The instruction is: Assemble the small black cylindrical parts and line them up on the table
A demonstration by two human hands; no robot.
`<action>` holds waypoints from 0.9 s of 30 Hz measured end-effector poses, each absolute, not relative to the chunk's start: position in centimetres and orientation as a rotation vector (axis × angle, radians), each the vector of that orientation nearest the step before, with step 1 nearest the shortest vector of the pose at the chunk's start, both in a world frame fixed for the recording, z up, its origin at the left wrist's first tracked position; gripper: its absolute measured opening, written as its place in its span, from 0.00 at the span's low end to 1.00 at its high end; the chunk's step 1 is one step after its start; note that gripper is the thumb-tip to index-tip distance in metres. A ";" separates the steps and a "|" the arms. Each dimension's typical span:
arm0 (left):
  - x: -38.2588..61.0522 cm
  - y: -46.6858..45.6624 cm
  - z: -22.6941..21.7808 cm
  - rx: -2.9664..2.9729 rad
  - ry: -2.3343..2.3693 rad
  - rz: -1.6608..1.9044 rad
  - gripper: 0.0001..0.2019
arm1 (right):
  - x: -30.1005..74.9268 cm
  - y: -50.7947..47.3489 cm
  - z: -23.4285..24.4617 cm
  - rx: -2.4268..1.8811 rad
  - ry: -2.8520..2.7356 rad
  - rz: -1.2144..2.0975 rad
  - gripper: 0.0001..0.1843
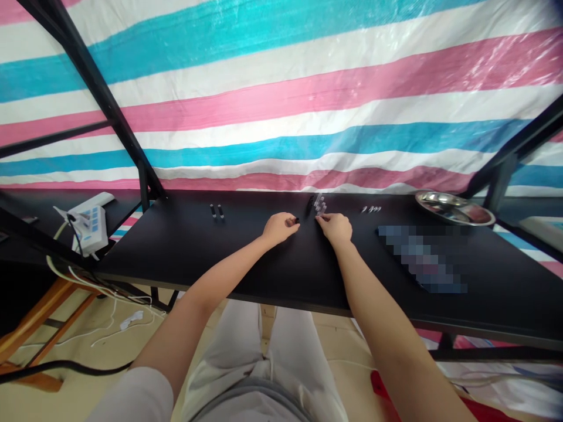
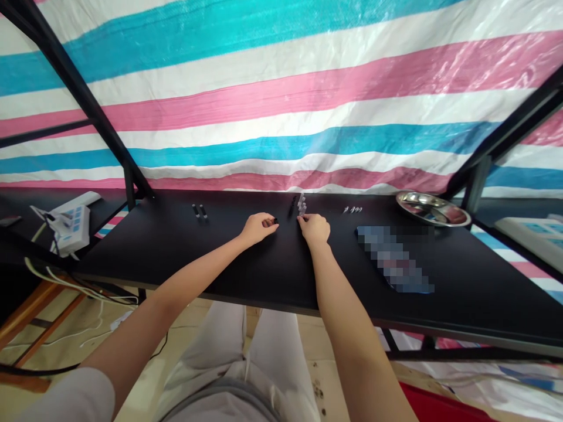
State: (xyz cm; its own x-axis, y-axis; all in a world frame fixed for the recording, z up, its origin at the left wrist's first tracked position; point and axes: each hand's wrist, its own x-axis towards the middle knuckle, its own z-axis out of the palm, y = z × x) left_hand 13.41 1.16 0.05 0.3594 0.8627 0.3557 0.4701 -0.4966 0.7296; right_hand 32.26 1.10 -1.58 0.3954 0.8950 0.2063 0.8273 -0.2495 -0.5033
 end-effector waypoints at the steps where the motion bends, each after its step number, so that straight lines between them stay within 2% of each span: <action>1: 14.0 1.7 -0.1 2.115 1.160 1.006 0.06 | 32.2 1.0 -1.5 -2.116 -1.475 0.168 0.17; 7: 17.7 3.7 -0.1 1.998 1.358 0.969 0.08 | 31.9 0.6 -0.7 -2.167 -1.486 0.205 0.17; 14: 19.7 4.2 0.4 2.118 1.609 0.746 0.08 | 32.0 0.4 -0.2 -2.199 -1.518 0.267 0.19; 27: 19.9 4.8 -0.2 2.186 1.644 0.625 0.12 | 32.2 0.8 -0.5 -2.149 -1.448 0.278 0.14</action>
State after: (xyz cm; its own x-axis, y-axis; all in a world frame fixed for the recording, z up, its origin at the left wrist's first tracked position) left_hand 19.94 4.79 -0.22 0.2358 0.9610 0.1443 0.8140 -0.2764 0.5109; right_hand 32.16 0.77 -0.50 0.4050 0.9064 0.1198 0.7977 -0.2863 -0.5308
